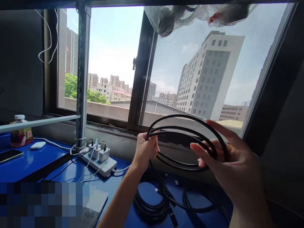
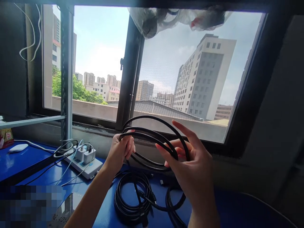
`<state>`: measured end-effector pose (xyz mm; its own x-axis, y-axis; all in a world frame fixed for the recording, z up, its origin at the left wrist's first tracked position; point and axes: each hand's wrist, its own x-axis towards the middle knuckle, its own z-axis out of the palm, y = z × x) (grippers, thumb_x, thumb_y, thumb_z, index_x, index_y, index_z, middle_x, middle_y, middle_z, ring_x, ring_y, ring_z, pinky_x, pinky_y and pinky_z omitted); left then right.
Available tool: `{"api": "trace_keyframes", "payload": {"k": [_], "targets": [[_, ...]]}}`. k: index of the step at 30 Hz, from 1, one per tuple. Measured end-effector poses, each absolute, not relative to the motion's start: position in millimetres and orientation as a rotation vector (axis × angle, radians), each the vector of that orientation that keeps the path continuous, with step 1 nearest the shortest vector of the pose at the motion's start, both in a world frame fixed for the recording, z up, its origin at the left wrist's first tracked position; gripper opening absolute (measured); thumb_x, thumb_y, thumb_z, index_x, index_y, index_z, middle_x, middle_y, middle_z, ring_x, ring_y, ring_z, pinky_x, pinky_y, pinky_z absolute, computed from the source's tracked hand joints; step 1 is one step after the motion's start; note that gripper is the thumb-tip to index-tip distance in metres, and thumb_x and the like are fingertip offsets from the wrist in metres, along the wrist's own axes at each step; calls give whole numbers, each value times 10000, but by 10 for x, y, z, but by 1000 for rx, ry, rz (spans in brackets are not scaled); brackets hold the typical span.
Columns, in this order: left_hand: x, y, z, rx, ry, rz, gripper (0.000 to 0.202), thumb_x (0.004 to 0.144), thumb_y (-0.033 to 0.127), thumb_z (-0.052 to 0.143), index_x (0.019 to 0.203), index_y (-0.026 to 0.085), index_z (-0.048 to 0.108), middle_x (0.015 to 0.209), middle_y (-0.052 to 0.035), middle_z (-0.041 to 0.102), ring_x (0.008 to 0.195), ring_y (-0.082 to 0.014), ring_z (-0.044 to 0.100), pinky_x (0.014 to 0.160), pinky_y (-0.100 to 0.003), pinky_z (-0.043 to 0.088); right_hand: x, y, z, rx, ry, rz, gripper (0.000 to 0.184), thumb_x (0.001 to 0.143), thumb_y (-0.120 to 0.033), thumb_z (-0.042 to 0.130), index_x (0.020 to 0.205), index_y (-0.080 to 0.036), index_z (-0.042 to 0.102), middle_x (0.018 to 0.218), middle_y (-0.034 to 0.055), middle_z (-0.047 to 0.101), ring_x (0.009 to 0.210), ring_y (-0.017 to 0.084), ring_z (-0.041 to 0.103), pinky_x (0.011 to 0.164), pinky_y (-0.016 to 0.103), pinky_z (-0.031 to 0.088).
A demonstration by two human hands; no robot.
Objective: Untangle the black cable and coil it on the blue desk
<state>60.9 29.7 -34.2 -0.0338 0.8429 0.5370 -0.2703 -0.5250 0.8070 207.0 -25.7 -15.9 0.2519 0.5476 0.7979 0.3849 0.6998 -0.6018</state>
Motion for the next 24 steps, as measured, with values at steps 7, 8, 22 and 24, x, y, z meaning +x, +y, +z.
{"api": "trace_keyframes", "payload": {"k": [7, 8, 22, 24], "targets": [[552, 200, -260, 1541, 899, 1784, 556, 646, 626, 540, 345, 184, 391, 319, 50, 244, 327, -46, 228, 353, -212, 161, 1881, -227, -163, -932, -1483, 248, 355, 738, -439, 609, 953, -164, 677, 414, -39, 519, 289, 80, 449, 306, 163, 386], [552, 199, -259, 1527, 894, 1767, 550, 637, 626, 547, 351, 184, 389, 320, 55, 231, 328, -43, 213, 350, -209, 149, 1843, -262, -161, -933, -1488, 319, 390, 737, -462, 607, 973, -157, 674, 383, -49, 488, 255, 73, 408, 269, 153, 337], [661, 234, -287, 1215, 621, 1504, 455, 637, 503, 612, 448, 179, 354, 330, 96, 241, 291, -8, 191, 353, -166, 164, 1764, -432, -138, -879, -1390, 160, 357, 736, -427, 662, 1047, -254, 687, 334, -73, 454, 231, 46, 346, 245, 133, 272], [733, 264, -327, 1281, 644, 1395, 412, 686, 479, 564, 461, 176, 397, 341, 78, 289, 298, -48, 344, 376, -175, 261, 1812, -443, -136, -908, -1332, 66, 314, 736, -426, 663, 983, -239, 712, 324, -68, 445, 231, 48, 345, 240, 143, 256]]}}
